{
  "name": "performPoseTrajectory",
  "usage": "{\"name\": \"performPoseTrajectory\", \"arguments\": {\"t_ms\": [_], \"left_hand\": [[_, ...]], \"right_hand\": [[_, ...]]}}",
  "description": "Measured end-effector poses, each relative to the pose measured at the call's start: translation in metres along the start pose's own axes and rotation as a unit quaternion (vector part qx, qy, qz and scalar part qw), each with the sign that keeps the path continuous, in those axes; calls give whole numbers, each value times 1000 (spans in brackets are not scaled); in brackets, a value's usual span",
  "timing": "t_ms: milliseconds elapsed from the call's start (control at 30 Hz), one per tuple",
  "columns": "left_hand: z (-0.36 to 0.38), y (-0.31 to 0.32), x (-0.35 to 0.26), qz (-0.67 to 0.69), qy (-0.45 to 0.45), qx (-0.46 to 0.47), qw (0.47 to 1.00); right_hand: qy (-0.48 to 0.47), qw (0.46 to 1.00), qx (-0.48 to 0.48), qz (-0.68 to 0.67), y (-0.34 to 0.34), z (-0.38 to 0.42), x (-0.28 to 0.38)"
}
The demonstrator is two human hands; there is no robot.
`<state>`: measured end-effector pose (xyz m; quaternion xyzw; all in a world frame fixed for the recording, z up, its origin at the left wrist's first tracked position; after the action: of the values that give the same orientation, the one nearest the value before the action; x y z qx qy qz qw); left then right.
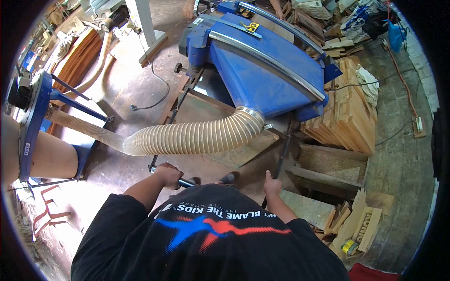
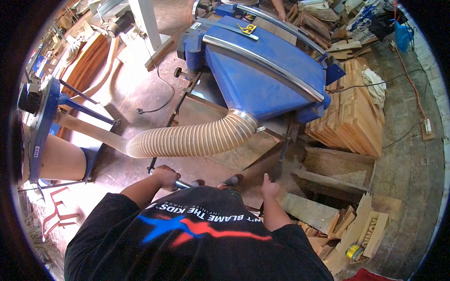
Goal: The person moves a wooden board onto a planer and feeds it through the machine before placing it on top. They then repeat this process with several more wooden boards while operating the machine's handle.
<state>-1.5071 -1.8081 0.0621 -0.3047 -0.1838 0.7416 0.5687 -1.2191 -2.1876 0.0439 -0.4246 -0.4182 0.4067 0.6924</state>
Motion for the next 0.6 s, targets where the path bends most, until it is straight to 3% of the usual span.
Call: {"name": "performPoseTrajectory", "arguments": {"t_ms": [500, 600], "left_hand": [[-2, -3, -1, -7, 8, -31, 999], [0, -7, -4, -17, -15, 11, 1000]], "right_hand": [[-19, 998, 42, -32, 0, 0, 0], [-10, 998, 43, -34, -6, 5, 7]]}}
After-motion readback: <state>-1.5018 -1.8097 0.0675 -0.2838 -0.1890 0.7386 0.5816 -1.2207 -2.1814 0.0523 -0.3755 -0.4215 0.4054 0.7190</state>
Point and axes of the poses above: each hand's wrist, its own z-axis away from the middle knuckle, its own y-axis out of the palm, x = y × z, the point moved 7 cm from there along -z, towards the middle knuckle, and after that the axes turned 3 degrees about x, right-handed, at the moved point
